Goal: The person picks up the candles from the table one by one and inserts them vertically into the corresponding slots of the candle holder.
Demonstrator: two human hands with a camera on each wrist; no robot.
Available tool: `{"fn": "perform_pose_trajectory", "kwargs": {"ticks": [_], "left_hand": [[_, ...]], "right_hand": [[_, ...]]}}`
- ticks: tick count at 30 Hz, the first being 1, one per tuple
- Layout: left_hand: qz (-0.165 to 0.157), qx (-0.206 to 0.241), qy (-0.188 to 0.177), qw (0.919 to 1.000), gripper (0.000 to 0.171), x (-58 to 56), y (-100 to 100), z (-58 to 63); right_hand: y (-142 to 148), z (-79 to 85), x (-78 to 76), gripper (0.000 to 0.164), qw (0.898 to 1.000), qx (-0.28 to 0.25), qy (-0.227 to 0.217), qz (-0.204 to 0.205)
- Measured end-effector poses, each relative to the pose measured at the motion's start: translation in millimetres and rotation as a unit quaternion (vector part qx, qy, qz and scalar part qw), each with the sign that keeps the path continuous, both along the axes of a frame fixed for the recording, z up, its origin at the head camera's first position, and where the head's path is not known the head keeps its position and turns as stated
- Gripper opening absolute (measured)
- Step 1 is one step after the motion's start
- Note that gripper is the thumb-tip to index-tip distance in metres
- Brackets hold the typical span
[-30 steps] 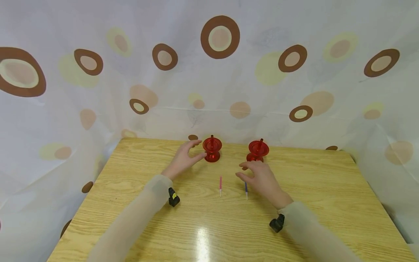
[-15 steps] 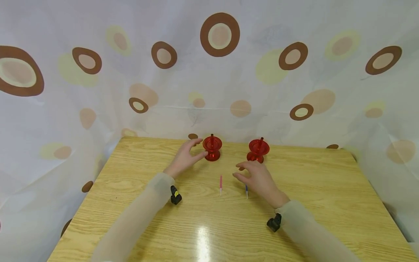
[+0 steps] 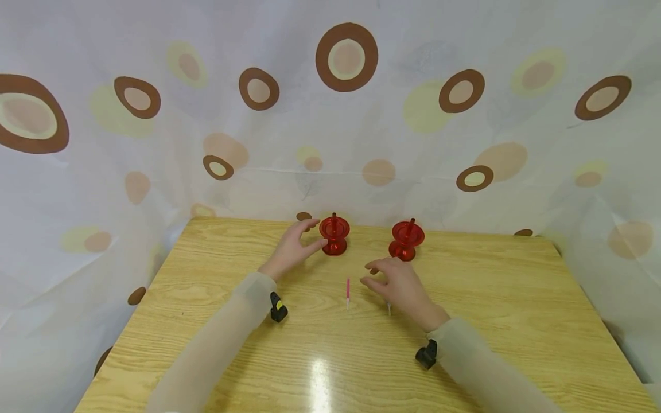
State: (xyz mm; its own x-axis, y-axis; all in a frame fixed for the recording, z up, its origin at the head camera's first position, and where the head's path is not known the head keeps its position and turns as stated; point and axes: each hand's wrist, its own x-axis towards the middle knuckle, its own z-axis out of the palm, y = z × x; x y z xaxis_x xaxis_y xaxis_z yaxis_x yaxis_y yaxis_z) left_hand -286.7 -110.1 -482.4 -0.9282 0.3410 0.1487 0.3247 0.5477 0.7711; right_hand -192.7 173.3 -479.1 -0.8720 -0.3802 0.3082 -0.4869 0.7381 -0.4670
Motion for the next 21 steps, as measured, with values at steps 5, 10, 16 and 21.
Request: {"fn": "perform_pose_trajectory", "kwargs": {"ticks": [5,10,16,21], "left_hand": [[-0.002,0.003,0.002,1.0000,0.065,-2.1,1.0,-0.5],[-0.003,0.000,0.002,1.0000,0.066,-3.1,3.4,1.5],[-0.007,0.005,0.007,0.9999,0.069,-7.8,7.6,-0.2],[-0.012,0.016,0.006,0.9998,0.068,-9.7,10.5,-3.3]], "right_hand": [[-4.5,-2.9,0.1,0.029,1.000,-0.002,0.009,0.002],[-10.0,-6.1,-0.1,0.025,1.000,0.005,0.017,0.000],[-15.7,-9.5,-0.4,0.022,1.000,-0.004,0.008,-0.016],[-20.7,-13.8,1.5,0.020,0.999,-0.010,-0.028,-0.041]]}}
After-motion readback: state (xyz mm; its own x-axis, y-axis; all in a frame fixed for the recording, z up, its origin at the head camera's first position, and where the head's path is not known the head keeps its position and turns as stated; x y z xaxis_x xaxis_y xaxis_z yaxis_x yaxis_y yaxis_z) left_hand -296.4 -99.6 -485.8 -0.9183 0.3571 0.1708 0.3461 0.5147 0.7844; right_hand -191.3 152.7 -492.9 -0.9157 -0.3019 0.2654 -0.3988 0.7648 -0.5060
